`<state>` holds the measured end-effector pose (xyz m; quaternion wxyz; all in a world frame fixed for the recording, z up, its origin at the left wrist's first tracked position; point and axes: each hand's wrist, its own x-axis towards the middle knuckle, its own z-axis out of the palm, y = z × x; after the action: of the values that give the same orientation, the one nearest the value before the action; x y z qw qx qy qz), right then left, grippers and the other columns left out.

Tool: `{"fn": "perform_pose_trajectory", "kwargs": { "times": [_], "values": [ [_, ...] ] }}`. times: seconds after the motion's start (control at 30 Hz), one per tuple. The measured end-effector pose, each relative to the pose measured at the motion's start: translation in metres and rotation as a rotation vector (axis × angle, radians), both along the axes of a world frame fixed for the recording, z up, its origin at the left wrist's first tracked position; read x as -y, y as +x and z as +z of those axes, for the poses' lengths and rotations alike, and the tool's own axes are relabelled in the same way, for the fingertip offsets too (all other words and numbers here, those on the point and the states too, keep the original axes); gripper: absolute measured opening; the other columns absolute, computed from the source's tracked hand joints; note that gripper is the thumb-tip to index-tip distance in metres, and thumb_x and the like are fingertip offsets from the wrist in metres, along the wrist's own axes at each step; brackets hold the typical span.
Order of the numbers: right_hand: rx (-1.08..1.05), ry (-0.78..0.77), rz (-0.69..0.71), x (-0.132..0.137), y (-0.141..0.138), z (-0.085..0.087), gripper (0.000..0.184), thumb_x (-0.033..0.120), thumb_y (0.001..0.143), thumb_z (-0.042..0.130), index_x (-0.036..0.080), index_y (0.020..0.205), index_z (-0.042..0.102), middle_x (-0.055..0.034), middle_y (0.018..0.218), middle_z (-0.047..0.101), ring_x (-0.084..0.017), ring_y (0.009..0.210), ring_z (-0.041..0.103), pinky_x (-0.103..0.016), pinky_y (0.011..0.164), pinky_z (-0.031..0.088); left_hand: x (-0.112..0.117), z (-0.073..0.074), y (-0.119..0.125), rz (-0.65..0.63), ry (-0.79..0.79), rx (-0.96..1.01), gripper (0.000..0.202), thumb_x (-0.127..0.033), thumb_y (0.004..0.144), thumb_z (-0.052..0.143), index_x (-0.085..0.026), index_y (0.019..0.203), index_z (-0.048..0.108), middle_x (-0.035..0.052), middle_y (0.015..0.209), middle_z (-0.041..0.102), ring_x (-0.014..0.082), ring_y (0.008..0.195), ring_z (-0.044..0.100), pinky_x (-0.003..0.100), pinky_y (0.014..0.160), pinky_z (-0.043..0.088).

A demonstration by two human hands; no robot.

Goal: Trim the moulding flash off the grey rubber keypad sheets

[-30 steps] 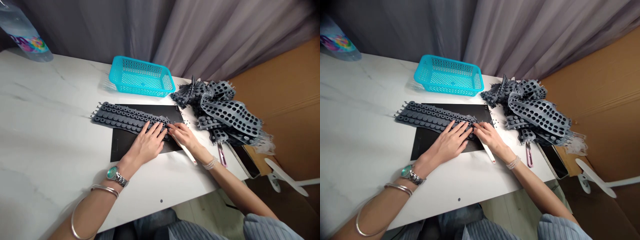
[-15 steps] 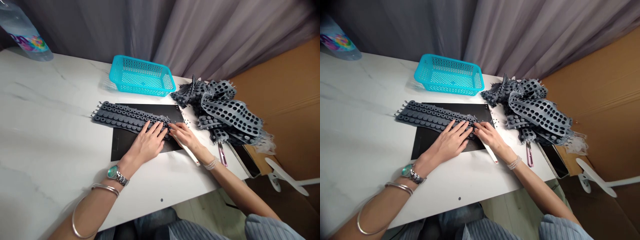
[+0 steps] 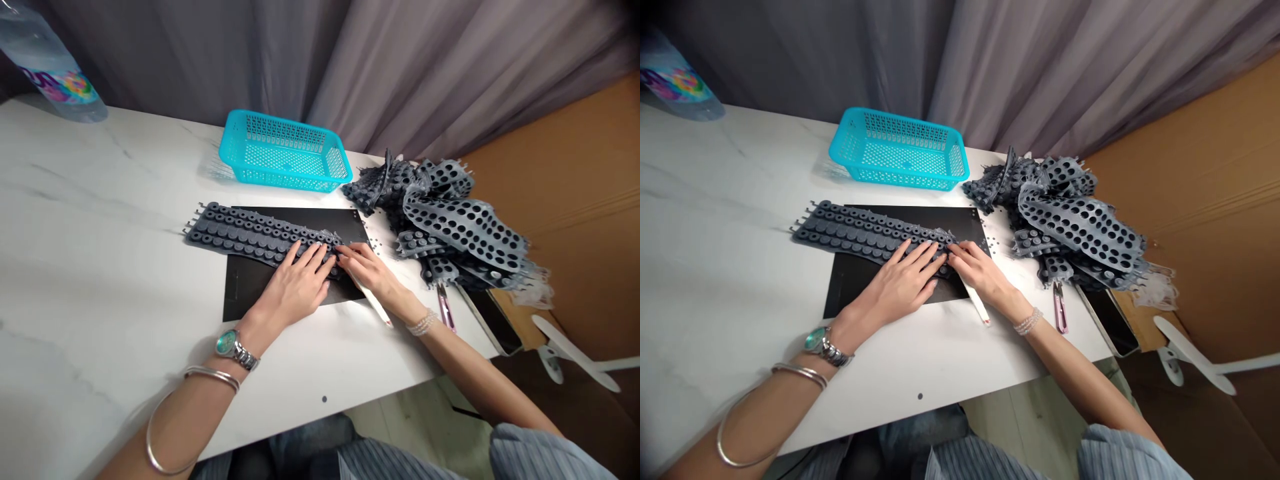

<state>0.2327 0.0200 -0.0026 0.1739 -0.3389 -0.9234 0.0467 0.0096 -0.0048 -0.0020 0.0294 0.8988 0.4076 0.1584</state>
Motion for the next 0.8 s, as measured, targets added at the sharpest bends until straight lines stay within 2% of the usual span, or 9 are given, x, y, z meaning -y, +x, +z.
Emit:
{"fn": "perform_pose_trajectory", "kwargs": {
  "times": [0.07, 0.1, 0.2, 0.27, 0.4, 0.53, 0.6, 0.7, 0.8],
  "values": [
    [-0.137, -0.006, -0.09, -0.003, 0.001, -0.003, 0.014, 0.02, 0.098, 0.045, 0.022, 0.105, 0.058, -0.011, 0.126, 0.062, -0.024, 0.112, 0.056, -0.041, 0.091, 0.052, 0.0, -0.001, 0.0, 0.005, -0.001, 0.004, 0.048, -0.031, 0.098, 0.037, -0.014, 0.143, 0.045, 0.0135, 0.15, 0.045, 0.0258, 0.14, 0.038, 0.05, 0.119, 0.02],
    [-0.256, 0.013, -0.194, -0.005, 0.003, -0.004, 0.012, 0.022, 0.099, 0.046, 0.022, 0.101, 0.058, -0.01, 0.119, 0.064, -0.023, 0.108, 0.059, -0.04, 0.089, 0.052, 0.0, -0.001, 0.0, 0.008, -0.005, 0.007, 0.048, -0.03, 0.098, 0.037, -0.014, 0.143, 0.045, 0.0135, 0.15, 0.044, 0.0257, 0.14, 0.038, 0.05, 0.119, 0.02],
    [-0.617, 0.13, -0.627, -0.008, 0.015, -0.004, 0.014, 0.03, 0.099, 0.046, 0.022, 0.093, 0.057, -0.0069, 0.101, 0.068, -0.021, 0.096, 0.064, -0.037, 0.083, 0.051, -0.001, -0.001, -0.001, 0.01, -0.021, 0.007, 0.048, -0.03, 0.098, 0.037, -0.016, 0.143, 0.045, 0.0134, 0.151, 0.043, 0.0253, 0.141, 0.038, 0.05, 0.119, 0.021],
    [-0.689, 0.142, -0.785, -0.008, 0.025, -0.001, 0.018, 0.035, 0.097, 0.048, 0.022, 0.089, 0.057, -0.0065, 0.098, 0.068, -0.021, 0.093, 0.065, -0.036, 0.081, 0.049, -0.001, -0.001, -0.001, 0.002, -0.024, 0.005, 0.048, -0.03, 0.099, 0.036, -0.016, 0.143, 0.045, 0.0134, 0.151, 0.044, 0.0252, 0.141, 0.038, 0.05, 0.119, 0.021],
    [-0.589, 0.011, -0.799, 0.0, 0.035, 0.004, 0.023, 0.042, 0.094, 0.054, 0.022, 0.084, 0.06, -0.0049, 0.095, 0.069, -0.021, 0.086, 0.064, -0.033, 0.075, 0.046, 0.0, 0.0, -0.002, 0.003, -0.006, 0.004, 0.048, -0.029, 0.098, 0.037, -0.015, 0.143, 0.045, 0.0136, 0.151, 0.043, 0.0255, 0.141, 0.037, 0.051, 0.119, 0.021],
    [-0.636, -0.028, -0.853, 0.006, 0.033, 0.007, 0.027, 0.048, 0.093, 0.053, 0.023, 0.089, 0.061, -0.0003, 0.075, 0.066, -0.016, 0.06, 0.058, -0.03, 0.061, 0.043, 0.001, 0.004, -0.005, 0.007, 0.036, 0.022, 0.048, -0.027, 0.098, 0.039, -0.015, 0.143, 0.046, 0.0141, 0.151, 0.042, 0.0259, 0.142, 0.035, 0.051, 0.119, 0.021],
    [-0.673, -0.054, -0.878, 0.009, 0.032, 0.009, 0.028, 0.051, 0.092, 0.053, 0.023, 0.092, 0.061, 0.0034, 0.059, 0.059, -0.015, 0.048, 0.052, -0.029, 0.053, 0.039, -0.002, 0.008, -0.01, 0.048, 0.069, 0.045, 0.048, -0.027, 0.097, 0.039, -0.015, 0.143, 0.046, 0.0141, 0.151, 0.043, 0.0265, 0.142, 0.036, 0.052, 0.119, 0.021],
    [-0.719, -0.089, -0.895, 0.015, 0.027, 0.015, 0.029, 0.053, 0.09, 0.056, 0.025, 0.088, 0.059, 0.0075, 0.046, 0.044, -0.014, 0.039, 0.043, -0.028, 0.046, 0.034, -0.015, 0.015, -0.033, 0.246, 0.121, 0.092, 0.047, -0.026, 0.097, 0.038, -0.014, 0.14, 0.049, 0.015, 0.149, 0.045, 0.0282, 0.139, 0.04, 0.053, 0.118, 0.024],
    [-0.841, -0.291, -0.819, 0.02, 0.015, 0.023, 0.029, 0.053, 0.088, 0.058, 0.025, 0.081, 0.055, 0.0088, 0.045, 0.04, -0.012, 0.038, 0.039, -0.029, 0.048, 0.041, -0.034, 0.02, -0.075, 0.596, 0.117, 0.177, 0.046, -0.029, 0.094, 0.041, -0.011, 0.134, 0.056, 0.0173, 0.144, 0.05, 0.0313, 0.132, 0.047, 0.047, 0.109, 0.038]
  ]
}}
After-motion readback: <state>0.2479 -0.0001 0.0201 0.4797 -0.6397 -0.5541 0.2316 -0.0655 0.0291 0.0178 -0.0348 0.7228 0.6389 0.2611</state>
